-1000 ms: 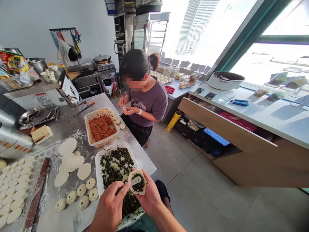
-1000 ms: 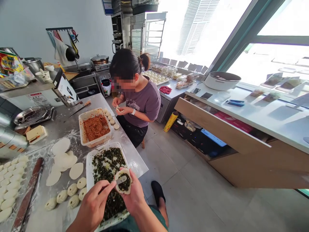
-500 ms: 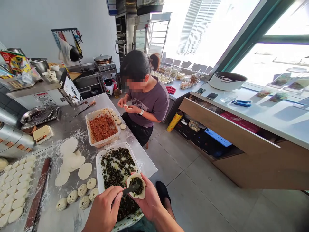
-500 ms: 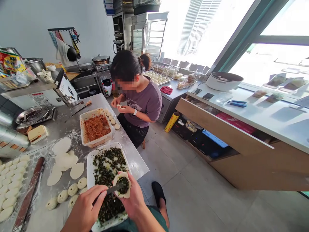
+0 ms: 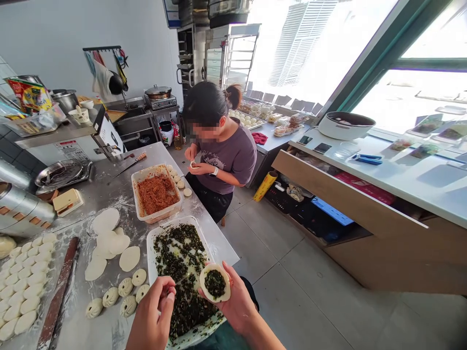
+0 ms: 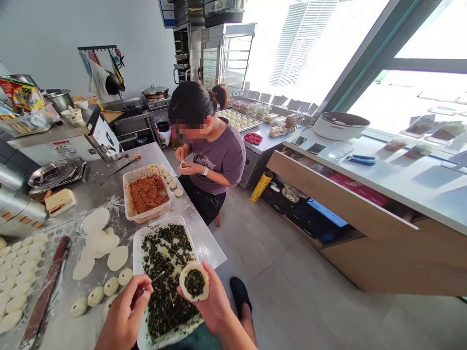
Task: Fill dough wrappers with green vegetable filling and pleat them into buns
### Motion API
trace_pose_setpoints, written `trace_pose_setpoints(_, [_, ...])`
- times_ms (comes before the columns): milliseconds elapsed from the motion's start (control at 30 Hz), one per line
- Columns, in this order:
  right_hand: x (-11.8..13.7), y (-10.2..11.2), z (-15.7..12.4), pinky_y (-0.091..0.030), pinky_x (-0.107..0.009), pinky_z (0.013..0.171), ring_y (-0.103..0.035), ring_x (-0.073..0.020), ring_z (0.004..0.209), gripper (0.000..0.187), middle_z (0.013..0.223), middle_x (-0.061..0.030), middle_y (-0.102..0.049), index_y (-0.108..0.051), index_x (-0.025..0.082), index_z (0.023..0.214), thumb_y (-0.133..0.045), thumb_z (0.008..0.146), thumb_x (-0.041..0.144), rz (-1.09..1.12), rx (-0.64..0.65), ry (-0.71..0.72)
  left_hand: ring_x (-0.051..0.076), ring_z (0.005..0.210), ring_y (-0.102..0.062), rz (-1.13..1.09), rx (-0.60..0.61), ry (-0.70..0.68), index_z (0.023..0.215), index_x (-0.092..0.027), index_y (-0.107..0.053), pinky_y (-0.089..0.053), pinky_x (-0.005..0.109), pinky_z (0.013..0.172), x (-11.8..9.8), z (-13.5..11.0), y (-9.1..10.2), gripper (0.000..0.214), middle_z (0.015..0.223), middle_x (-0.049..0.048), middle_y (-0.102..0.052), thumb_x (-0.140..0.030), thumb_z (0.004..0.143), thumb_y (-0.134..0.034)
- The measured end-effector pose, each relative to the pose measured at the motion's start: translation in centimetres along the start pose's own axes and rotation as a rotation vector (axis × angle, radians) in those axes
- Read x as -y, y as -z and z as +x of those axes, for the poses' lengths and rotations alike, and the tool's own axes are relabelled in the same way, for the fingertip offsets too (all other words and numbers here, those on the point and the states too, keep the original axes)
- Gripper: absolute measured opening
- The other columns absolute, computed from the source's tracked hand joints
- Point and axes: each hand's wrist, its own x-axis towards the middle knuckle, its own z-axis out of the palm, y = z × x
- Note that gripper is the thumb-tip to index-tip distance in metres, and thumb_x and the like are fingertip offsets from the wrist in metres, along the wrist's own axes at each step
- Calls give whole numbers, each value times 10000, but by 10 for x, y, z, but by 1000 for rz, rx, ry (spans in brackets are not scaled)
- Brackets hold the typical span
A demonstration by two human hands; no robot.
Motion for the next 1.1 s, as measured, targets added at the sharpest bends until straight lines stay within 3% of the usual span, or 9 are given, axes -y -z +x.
trace_pose_setpoints(200, [-16,-8,-2,-578,-354,779,-699,-216,845,439,984,-98,-771,-730,152,1076,-621,914,545,-161,157,-168,169,869,-656,-178,311,87,938,-233,-720,-514,251,794,-20,43,-9,315,943,30,-705,-507,919,-565])
trace_pose_setpoints(300, [-14,-9,-10,-552,-312,834,-705,-206,913,371,1032,-107,-775,-734,140,1090,-681,903,456,-216,173,-90,169,823,-644,-173,317,149,875,-213,-696,-497,257,764,-27,38,-12,353,874,22,-702,-529,928,-549])
trace_pose_setpoints(433, [-17,-6,-12,-534,-288,842,-706,-203,937,301,1051,-106,-779,-744,138,1058,-765,852,356,-257,172,16,173,959,-660,-246,243,106,1078,-240,-694,-507,263,888,-32,26,-14,366,1038,34,-730,-528,963,-500])
trace_pose_setpoints(533, [-17,-6,-13,-542,-294,830,-713,-214,938,302,1039,-97,-786,-746,144,1052,-777,835,351,-211,109,26,179,1044,-655,-160,168,48,1146,-254,-679,-509,271,929,-19,27,-16,393,1121,52,-707,-502,1001,-411])
trace_pose_setpoints(600, [-8,-5,-18,-548,-335,877,-716,-244,986,321,1049,-103,-786,-743,142,1062,-740,858,390,-128,95,-10,196,1125,-637,41,171,77,1277,-252,-601,-512,293,945,-1,27,-18,426,1273,82,-645,-477,1017,-349])
trace_pose_setpoints(700, [15,0,-27,-543,-423,943,-699,-296,1085,418,1107,-133,-774,-706,138,1171,-644,912,460,-6,148,-82,199,1113,-650,411,365,99,1387,-254,-504,-509,311,928,30,22,-28,436,1356,108,-577,-369,1029,-284])
trace_pose_setpoints(867, [20,16,-18,-483,-478,1069,-667,-317,1180,416,1236,-192,-723,-653,64,1246,-543,951,337,99,122,-140,192,859,-690,548,608,35,1065,-255,-680,-497,299,788,57,8,-63,321,979,68,-663,-242,974,-373])
trace_pose_setpoints(967, [2,26,-6,-486,-443,1083,-676,-304,1168,384,1230,-196,-725,-658,38,1231,-543,923,238,142,59,-121,222,857,-691,582,649,0,980,-241,-679,-494,325,762,60,3,-80,332,949,78,-664,-204,957,-350])
trace_pose_setpoints(1100, [-8,38,0,-527,-479,1039,-673,-309,1172,385,1194,-179,-741,-671,69,1220,-527,946,297,219,43,-86,236,909,-696,571,681,-22,980,-245,-688,-500,340,782,64,-2,-91,360,989,84,-679,-145,920,-347])
